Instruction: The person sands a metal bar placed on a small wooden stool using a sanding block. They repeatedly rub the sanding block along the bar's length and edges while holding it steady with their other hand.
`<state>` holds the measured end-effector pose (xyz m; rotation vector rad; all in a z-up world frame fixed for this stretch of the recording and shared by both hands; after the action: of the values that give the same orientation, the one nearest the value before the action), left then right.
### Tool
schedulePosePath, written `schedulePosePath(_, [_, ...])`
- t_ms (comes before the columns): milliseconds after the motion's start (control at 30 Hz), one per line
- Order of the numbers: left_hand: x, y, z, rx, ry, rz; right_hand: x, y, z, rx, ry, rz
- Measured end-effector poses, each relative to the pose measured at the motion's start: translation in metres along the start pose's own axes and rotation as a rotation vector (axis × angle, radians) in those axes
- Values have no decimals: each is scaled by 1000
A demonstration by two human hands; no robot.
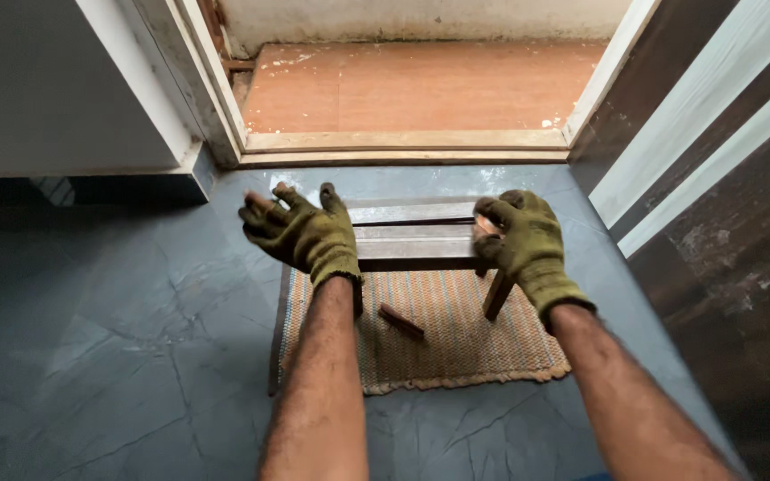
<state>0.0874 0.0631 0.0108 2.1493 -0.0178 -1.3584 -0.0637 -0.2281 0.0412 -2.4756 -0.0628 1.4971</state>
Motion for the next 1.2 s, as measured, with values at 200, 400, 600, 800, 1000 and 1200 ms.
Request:
schedulePosePath(200, [20,-17,-5,-191,-174,29,3,-8,-1,86,79,-14])
schedulePosePath(400, [25,-12,-4,-159,-239,-89,38,-120,-25,-28,-58,-122])
schedulePosePath(600, [7,-9,-1,-112,-115,-94,51,-91,-32,-4,-255,-147])
schedulePosePath(800, [12,-34,12,-395,-139,452,3,10,-2,106,20,11])
schedulePosePath(1000, [11,-4,1,6,3,79,68,-131,-41,-68,-160,-153])
schedulePosePath(1200, [-4,27,5,346,208,103,35,-105,-34,-217,-169,-160])
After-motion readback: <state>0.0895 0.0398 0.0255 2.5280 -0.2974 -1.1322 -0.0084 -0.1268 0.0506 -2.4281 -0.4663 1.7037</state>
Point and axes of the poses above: each hand's wrist, its own z-axis away from the middle knuckle, its own x-axis out of the palm, y = z × x, the point moved 10 cm from there along -z, towards the middle knuckle, and after that the axes turned 10 degrees about -x, right-handed, at the moved point
